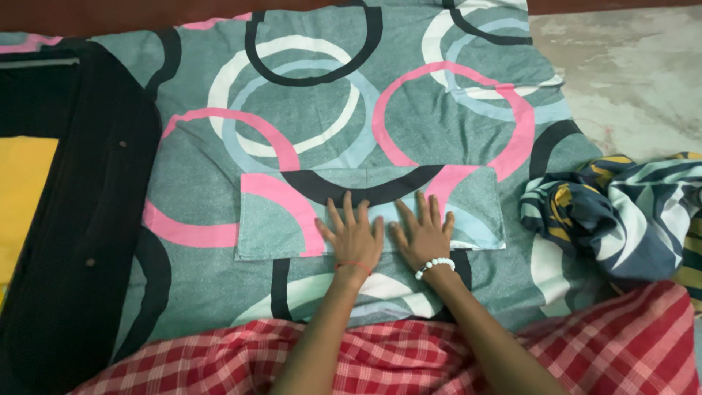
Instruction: The person folds clothes, including a turquoise fabric item and a grey patterned sheet, and places them into a black suitcase on a bed.
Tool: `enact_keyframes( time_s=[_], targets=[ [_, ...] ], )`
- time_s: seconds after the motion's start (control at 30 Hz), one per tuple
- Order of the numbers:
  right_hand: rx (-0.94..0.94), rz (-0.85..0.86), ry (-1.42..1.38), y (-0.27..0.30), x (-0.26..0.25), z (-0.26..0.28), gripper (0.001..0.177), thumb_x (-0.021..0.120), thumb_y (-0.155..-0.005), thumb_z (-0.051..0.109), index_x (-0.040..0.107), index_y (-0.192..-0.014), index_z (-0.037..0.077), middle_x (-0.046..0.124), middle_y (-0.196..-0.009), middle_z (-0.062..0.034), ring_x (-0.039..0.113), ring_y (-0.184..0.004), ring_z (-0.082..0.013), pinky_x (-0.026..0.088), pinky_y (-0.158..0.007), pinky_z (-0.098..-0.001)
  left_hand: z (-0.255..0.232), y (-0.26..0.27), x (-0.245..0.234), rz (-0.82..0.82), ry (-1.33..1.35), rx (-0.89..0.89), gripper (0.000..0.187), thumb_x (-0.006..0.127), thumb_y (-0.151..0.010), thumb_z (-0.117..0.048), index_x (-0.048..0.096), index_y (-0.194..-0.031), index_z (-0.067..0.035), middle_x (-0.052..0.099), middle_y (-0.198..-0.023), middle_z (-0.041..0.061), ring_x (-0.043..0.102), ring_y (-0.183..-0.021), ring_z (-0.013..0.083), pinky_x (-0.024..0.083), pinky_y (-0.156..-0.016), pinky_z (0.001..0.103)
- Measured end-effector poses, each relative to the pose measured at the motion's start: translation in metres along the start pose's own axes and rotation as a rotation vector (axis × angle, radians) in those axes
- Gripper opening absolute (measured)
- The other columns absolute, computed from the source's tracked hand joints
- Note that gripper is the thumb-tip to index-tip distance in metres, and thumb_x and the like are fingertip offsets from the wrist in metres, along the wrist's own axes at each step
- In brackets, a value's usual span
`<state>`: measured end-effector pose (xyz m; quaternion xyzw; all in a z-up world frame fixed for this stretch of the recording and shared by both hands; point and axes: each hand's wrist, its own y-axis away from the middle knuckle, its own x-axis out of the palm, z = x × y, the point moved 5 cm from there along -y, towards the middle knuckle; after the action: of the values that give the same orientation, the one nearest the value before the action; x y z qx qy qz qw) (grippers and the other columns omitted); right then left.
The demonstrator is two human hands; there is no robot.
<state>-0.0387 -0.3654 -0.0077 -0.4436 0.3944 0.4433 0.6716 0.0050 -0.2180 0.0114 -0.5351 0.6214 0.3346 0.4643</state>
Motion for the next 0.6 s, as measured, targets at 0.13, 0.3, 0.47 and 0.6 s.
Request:
enact_keyframes(
  time_s=[0.13,0.3,0.47,0.6],
  targets=[
    [0.029,-0.27,-0.254,-0.032,0.002,-0.015,0.037,0.06,-0.099,0.03,0.065,-0.132,0.014,0.059,-0.148,-0.0116,0.044,-0.146,-0.0316,0.032,-0.123,-0.051,-0.016,-0.035,0.009,-0.163,0.179,0.114,0.043,0.055,-0.104,-0.037,0.055,-0.137,-0.01,0.039,-0.159,0.012,0.03,-0.156,0.0404,0.022,-0.127,0.063],
    [-0.229,-0.29,-0.303,-0.086,0.031,-0.012,0.04,0.053,-0.106,0.019,0.059,-0.146,0.012,0.056,-0.155,-0.0131,0.043,-0.15,-0.0339,0.035,-0.124,-0.0523,-0.033,-0.07,0.045,-0.224,-0.109,0.322,0.059,0.058,-0.098,-0.023,0.046,-0.154,-0.012,0.028,-0.17,0.006,0.019,-0.158,0.0359,0.014,-0.123,0.063],
    [-0.081,0.01,-0.012,-0.079,0.047,-0.016,0.06,0.049,-0.097,0.043,0.042,-0.154,0.026,0.034,-0.165,-0.0076,0.025,-0.153,-0.0314,0.014,-0.116,-0.0699,-0.02,-0.067,0.049,-0.039,-0.138,0.272,0.071,0.059,-0.093,-0.039,0.035,-0.158,-0.025,0.012,-0.172,0.001,0.001,-0.156,0.0342,0.001,-0.117,0.073],
    [0.139,0.141,0.023,-0.076,0.022,-0.026,0.072,0.044,-0.094,0.065,0.032,-0.159,0.036,0.016,-0.171,-0.0054,0.007,-0.158,-0.0296,0.0,-0.117,-0.0732,-0.01,-0.074,0.021,0.101,-0.1,0.195,0.097,0.06,-0.082,-0.069,0.022,-0.163,-0.033,0.006,-0.172,-0.002,-0.003,-0.158,0.0335,-0.002,-0.117,0.075]
  ],
)
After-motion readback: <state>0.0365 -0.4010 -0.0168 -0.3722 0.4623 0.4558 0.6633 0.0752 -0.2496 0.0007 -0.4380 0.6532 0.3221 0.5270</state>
